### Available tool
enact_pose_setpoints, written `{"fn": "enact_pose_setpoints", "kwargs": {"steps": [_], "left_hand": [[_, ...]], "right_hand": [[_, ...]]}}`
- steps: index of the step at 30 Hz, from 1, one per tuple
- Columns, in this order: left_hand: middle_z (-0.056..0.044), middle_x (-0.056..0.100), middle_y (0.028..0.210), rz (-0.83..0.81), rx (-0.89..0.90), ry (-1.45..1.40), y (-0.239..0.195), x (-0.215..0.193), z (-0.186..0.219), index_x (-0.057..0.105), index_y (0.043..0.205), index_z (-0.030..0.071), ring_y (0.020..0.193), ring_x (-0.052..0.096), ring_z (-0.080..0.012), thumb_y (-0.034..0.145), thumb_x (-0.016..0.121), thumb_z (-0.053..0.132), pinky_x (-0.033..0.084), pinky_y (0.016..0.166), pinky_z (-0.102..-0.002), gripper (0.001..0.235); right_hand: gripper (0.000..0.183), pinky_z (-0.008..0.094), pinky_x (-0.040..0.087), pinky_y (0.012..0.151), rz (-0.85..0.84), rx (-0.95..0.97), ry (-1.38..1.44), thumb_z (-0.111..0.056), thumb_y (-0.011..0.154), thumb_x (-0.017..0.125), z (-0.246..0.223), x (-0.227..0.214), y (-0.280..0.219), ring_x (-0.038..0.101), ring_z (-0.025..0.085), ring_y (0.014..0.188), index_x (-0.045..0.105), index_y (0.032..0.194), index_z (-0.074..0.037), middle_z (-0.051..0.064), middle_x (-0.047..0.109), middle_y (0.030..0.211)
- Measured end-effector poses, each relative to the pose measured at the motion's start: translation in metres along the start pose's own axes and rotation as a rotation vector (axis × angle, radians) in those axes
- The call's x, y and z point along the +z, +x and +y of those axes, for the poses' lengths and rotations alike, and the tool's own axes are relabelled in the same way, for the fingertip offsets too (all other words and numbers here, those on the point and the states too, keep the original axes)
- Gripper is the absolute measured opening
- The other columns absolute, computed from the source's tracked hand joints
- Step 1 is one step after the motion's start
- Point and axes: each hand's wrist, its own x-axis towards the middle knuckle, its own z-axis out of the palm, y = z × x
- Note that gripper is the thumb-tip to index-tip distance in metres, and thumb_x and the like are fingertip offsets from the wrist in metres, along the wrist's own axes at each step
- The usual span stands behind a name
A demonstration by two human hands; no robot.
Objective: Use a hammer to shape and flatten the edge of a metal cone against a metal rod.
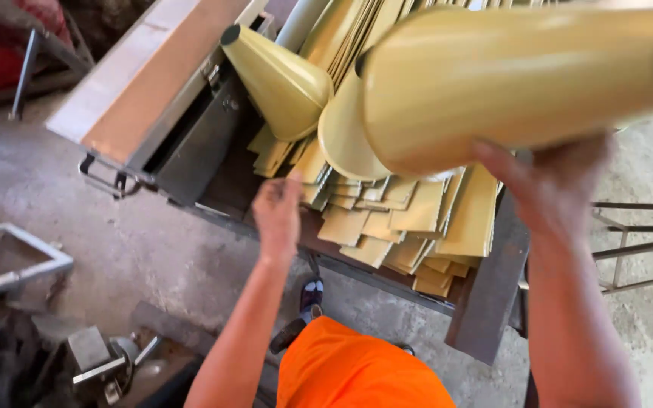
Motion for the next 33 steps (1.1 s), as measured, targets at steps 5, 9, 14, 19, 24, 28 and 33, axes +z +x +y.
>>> {"fn": "enact_pose_setpoints", "kwargs": {"steps": [5, 9, 14, 19, 24, 28, 33], "left_hand": [[-0.008, 0.065, 0.099, 0.146, 0.222, 0.161, 0.163, -0.011, -0.003, 0.065, 0.112, -0.004, 0.088, 0.058, -0.0143, 0.086, 0.086, 0.038, 0.051, 0.078, -0.029, 0.054], [-0.016, 0.063, 0.125, 0.223, 0.062, 0.358, 0.229, 0.023, 0.015, 0.052, 0.131, -0.006, 0.113, 0.062, -0.024, 0.07, 0.097, 0.043, 0.051, 0.098, -0.036, 0.09], [-0.018, 0.064, 0.13, 0.186, 0.209, 0.238, 0.299, 0.038, -0.016, 0.046, 0.137, -0.006, 0.116, 0.064, -0.0272, 0.058, 0.104, 0.036, 0.052, 0.103, -0.036, 0.106], [-0.016, 0.065, 0.13, 0.202, 0.263, 0.092, 0.294, 0.049, 0.001, 0.048, 0.136, -0.002, 0.115, 0.066, -0.0271, 0.057, 0.104, 0.025, 0.055, 0.103, -0.036, 0.1], [-0.016, 0.061, 0.14, 0.032, 0.717, 0.243, 0.23, 0.042, 0.064, 0.045, 0.143, 0.001, 0.129, 0.065, -0.0296, 0.082, 0.104, 0.014, 0.05, 0.115, -0.042, 0.086], [-0.021, 0.052, 0.139, 0.069, 1.08, 0.413, 0.171, 0.013, 0.129, 0.026, 0.144, -0.004, 0.129, 0.059, -0.0303, 0.086, 0.102, 0.014, 0.05, 0.115, -0.043, 0.097], [-0.018, 0.056, 0.138, -0.212, 0.634, -0.019, 0.094, 0.04, 0.113, 0.035, 0.143, -0.001, 0.126, 0.061, -0.0292, 0.087, 0.09, 0.027, 0.051, 0.111, -0.044, 0.083]], "right_hand": [[0.106, 0.045, 0.054, 0.11, 0.028, 0.089, -0.31, -0.032, 0.079, 0.102, 0.015, 0.105, 0.065, 0.054, 0.03, 0.144, 0.034, 0.153, 0.001, 0.016, 0.048, 0.151], [0.122, 0.045, 0.048, 0.104, 0.007, 0.254, -0.64, -0.044, 0.062, 0.104, 0.079, 0.136, 0.067, 0.05, 0.033, 0.133, 0.033, 0.149, 0.002, 0.019, 0.044, 0.142], [0.122, 0.048, 0.044, 0.112, -0.026, 0.3, -0.72, -0.05, 0.063, 0.099, 0.102, 0.145, 0.045, 0.045, 0.039, 0.136, 0.032, 0.151, 0.0, 0.022, 0.042, 0.145], [0.126, 0.048, 0.039, 0.119, -0.018, 0.253, -0.713, -0.052, 0.065, 0.097, 0.107, 0.146, 0.032, 0.038, 0.042, 0.144, 0.027, 0.157, -0.002, 0.024, 0.04, 0.151], [0.133, 0.051, 0.036, 0.118, -0.031, 0.323, -0.695, -0.058, 0.06, 0.098, 0.105, 0.145, 0.031, 0.036, 0.044, 0.144, 0.023, 0.157, -0.004, 0.025, 0.036, 0.152], [0.136, 0.052, 0.036, 0.116, -0.017, 0.398, -0.682, -0.059, 0.057, 0.099, 0.101, 0.143, 0.032, 0.035, 0.045, 0.143, 0.022, 0.157, -0.006, 0.026, 0.032, 0.153], [0.103, 0.047, 0.046, 0.118, 0.095, 0.271, -0.475, -0.05, 0.08, 0.09, 0.069, 0.101, -0.008, 0.049, 0.037, 0.143, 0.037, 0.156, -0.006, 0.021, 0.048, 0.15]]}}
